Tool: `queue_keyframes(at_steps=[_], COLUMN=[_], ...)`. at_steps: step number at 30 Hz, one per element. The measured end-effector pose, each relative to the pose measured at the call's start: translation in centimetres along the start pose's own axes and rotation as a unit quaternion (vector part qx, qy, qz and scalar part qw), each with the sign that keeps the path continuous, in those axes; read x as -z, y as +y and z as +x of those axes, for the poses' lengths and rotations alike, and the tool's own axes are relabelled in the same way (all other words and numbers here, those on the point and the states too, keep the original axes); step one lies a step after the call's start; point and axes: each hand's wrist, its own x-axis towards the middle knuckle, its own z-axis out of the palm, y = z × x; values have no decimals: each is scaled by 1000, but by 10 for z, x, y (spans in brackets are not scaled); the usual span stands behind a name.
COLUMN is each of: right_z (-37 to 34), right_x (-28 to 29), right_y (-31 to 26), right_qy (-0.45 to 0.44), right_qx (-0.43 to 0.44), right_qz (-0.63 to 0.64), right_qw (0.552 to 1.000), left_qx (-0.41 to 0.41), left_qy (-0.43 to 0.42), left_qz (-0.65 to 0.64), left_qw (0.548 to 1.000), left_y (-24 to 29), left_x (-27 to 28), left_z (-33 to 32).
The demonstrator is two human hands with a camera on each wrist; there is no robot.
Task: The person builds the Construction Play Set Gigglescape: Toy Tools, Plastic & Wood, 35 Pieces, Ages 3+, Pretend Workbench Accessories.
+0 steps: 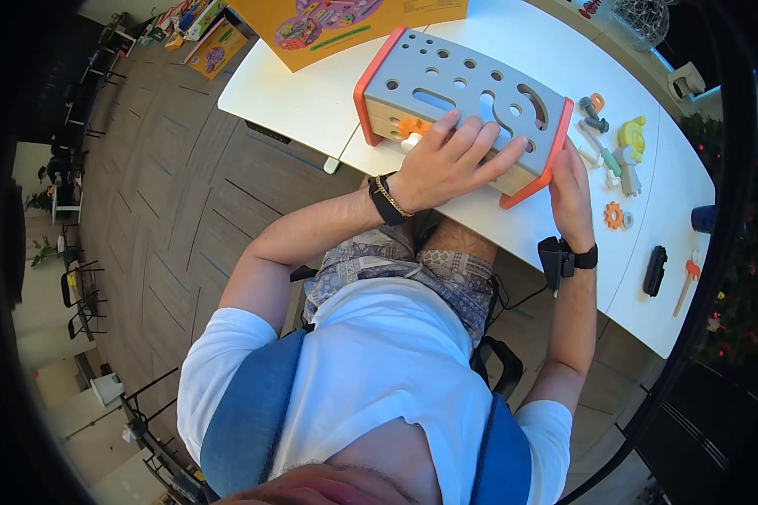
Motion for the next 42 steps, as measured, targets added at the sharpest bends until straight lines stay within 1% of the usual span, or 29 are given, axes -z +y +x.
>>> queue_keyframes(at_steps=[2,4,5,7,8,10,11,13,15,17,19,21,22,23,27,28,29,30,31,32,33,34,35,36,37,39,40,42], right_z=[1,1,2,4,6,9,10,13,15,19,20,27,33,36,38,31,25,21,18,13,9,5,-1,-4,-7,-12,-12,-12], right_x=[-4,-5,-5,-5,-5,-4,-4,-3,-1,2,2,-1,-5,-8,-2,10,23,37,56,74,86,91,94,97,101,106,107,111], right_y=[-1,-2,-1,2,3,3,3,3,3,2,8,3,2,1,1,-2,-4,-6,-8,-9,-10,-11,-12,-14,-11,2,6,10], right_qy=[16,34,45,56,57,58,65,73,72,51,95,71,80,83,107,106,102,96,144,190,234,231,233,231,227,201,196,221], right_qx=[-9,-20,-29,-40,-33,-26,-27,-27,5,32,21,38,25,16,29,56,83,85,68,50,31,33,-57,-146,-144,-144,-143,-147], right_qz=[-3,-8,9,29,26,24,18,14,-5,-35,-64,-62,-45,-23,-56,-168,-277,-274,-392,-502,-603,-602,-660,-711,-711,-700,-702,-680], right_qw=[1000,999,999,997,997,998,997,997,997,998,993,995,995,996,992,978,952,953,906,842,762,764,712,648,649,670,670,684], left_qx=[-3,19,16,35,35,53,53,141,188,302,332,360,366,372,396,398,399,391,385,385,389,389,389,393,396,388,393,388], left_qy=[-3,-21,-21,-41,-43,-68,-68,-57,-7,-6,7,-2,-2,-1,14,15,16,16,17,18,18,14,10,13,13,19,19,21], left_qz=[4,-33,-36,-99,-99,-186,-186,-343,-277,-239,-236,-313,-329,-336,-349,-355,-350,-349,-346,-344,-339,-341,-342,-342,-339,-336,-333,-338], left_qw=[1000,999,999,994,994,979,979,927,942,923,913,879,870,865,849,846,847,852,855,856,856,856,855,854,854,858,857,857], left_y=[2,3,3,-1,-4,-12,-17,-35,-59,-73,-85,-88,-85,-82,-81,-82,-82,-82,-81,-80,-80,-81,-81,-80,-80,-80,-80,-80], left_x=[2,8,11,19,23,30,36,47,48,41,35,27,23,22,17,17,17,17,18,20,20,19,19,18,18,20,20,18], left_z=[2,5,7,9,10,12,13,11,2,-11,-19,-33,-35,-36,-40,-41,-41,-41,-41,-40,-41,-43,-44,-44,-44,-43,-45,-45])
